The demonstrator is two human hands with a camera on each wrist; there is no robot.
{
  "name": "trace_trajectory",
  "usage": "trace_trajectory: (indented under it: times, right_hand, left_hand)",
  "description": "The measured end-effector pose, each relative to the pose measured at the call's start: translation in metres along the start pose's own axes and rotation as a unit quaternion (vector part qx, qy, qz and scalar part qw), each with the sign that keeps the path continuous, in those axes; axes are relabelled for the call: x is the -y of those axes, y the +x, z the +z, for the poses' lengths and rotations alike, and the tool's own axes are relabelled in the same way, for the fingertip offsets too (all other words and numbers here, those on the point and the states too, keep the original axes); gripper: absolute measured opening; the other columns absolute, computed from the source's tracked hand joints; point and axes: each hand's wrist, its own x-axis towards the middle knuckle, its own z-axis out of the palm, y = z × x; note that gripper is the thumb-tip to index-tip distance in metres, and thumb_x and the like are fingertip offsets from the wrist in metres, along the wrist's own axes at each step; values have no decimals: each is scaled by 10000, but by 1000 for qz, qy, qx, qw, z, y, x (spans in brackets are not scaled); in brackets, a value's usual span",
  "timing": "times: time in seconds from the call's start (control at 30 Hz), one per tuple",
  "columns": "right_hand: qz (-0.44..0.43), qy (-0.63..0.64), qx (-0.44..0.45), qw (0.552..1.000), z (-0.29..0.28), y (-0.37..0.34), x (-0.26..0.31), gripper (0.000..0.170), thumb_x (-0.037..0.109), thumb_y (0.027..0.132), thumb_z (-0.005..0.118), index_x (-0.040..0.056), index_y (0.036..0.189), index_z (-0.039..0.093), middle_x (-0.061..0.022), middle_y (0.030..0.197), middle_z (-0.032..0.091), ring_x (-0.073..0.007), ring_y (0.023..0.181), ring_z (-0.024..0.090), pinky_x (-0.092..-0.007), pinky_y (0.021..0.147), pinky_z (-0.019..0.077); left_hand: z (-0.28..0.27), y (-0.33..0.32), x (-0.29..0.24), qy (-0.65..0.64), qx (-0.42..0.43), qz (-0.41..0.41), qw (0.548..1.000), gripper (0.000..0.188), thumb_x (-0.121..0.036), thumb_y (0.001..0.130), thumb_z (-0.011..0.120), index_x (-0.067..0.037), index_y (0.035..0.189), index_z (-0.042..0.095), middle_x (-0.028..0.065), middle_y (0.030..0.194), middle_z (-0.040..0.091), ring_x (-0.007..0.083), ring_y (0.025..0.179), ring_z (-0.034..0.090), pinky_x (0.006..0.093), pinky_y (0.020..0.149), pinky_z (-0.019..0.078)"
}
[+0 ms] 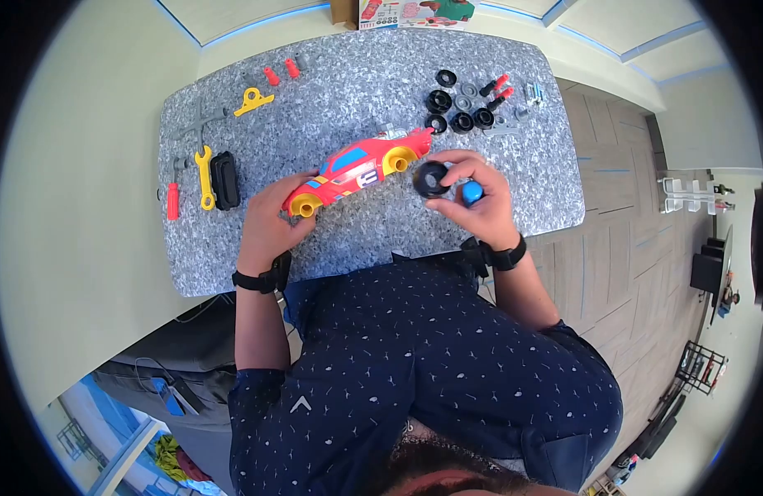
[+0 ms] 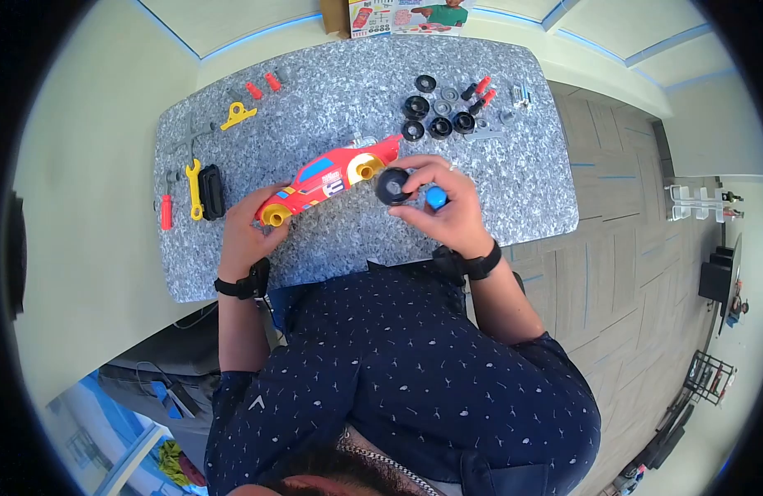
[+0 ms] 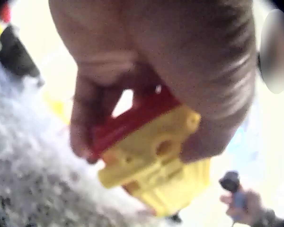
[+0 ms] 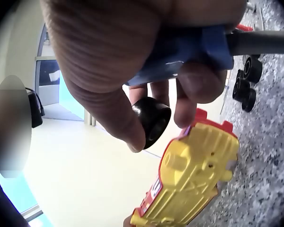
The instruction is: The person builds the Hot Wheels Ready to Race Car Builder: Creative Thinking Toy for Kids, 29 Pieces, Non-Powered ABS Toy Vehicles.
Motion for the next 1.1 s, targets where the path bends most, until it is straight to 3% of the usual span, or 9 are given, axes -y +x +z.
trace_trajectory:
  times: [0.13,0.17,0.27,0.37,0.47,0.67,0.83,1.03,1.1]
  right_hand:
    - [19,-39,-10,999,25,16,10,482,40,822,980,79,1255,771,-132,1373,782,-174,959,744,-321,831,599]
    - [9,-83,13,996,25,19,13,571,45,822,975,88,1350,762,-120,1363,778,-220,983,745,-334,839,605]
    - [-60,-139,30,988,29,25,7,596,51,824,976,79,1375,750,-122,1359,769,-257,1035,741,-353,847,608]
    - [2,-109,22,994,28,27,22,556,78,829,980,70,1342,765,-121,1364,764,-267,1093,738,-363,854,608]
    - [-7,-125,-4,992,14,26,20,537,99,840,973,75,1339,775,-127,1347,767,-249,1006,739,-360,821,597]
    - [90,-214,-70,970,-28,21,-12,575,111,855,960,95,1395,763,-124,1337,771,-219,810,683,-343,754,564]
    - [80,-118,42,989,-6,31,0,549,39,880,908,70,1405,747,-150,1414,760,-314,1022,759,-390,861,627]
    - [11,-111,67,991,19,35,-10,450,-24,880,853,55,1312,752,-141,1334,775,-330,1101,779,-401,914,639]
    - [4,-120,64,991,22,35,-11,443,-28,882,849,54,1305,751,-138,1318,777,-328,1096,778,-401,915,639]
  left_hand:
    - [2,-1,3,-22,6,10,1000,576,-129,818,838,-91,1388,768,135,1311,826,370,1156,806,429,1005,628]
    - [2,-1,2,-28,7,4,1000,570,-129,822,837,-88,1387,767,139,1303,826,371,1153,806,428,1006,627]
    - [2,-4,1,-39,9,-8,999,557,-129,833,836,-79,1383,765,151,1281,828,373,1144,807,425,1004,624]
    - [2,-7,4,-45,7,-11,999,551,-129,838,839,-70,1380,761,159,1263,829,368,1135,811,424,999,623]
    - [1,-10,9,-50,3,-24,998,547,-115,835,845,-63,1372,757,161,1255,829,360,1131,813,428,995,621]
    - [-7,-10,10,-34,-13,-28,999,511,-76,839,834,-41,1343,751,154,1258,806,353,1131,792,432,1010,612]
    - [-9,-9,7,-8,-2,-15,1000,514,-47,840,790,-43,1352,744,153,1313,794,369,1237,754,456,1091,572]
    - [-18,3,-40,239,34,4,970,848,-297,815,952,-104,1576,633,137,1545,683,391,1469,601,606,1300,395]
    - [-8,17,-66,251,28,32,967,948,-398,800,958,-108,1624,589,135,1602,639,389,1498,575,625,1329,348]
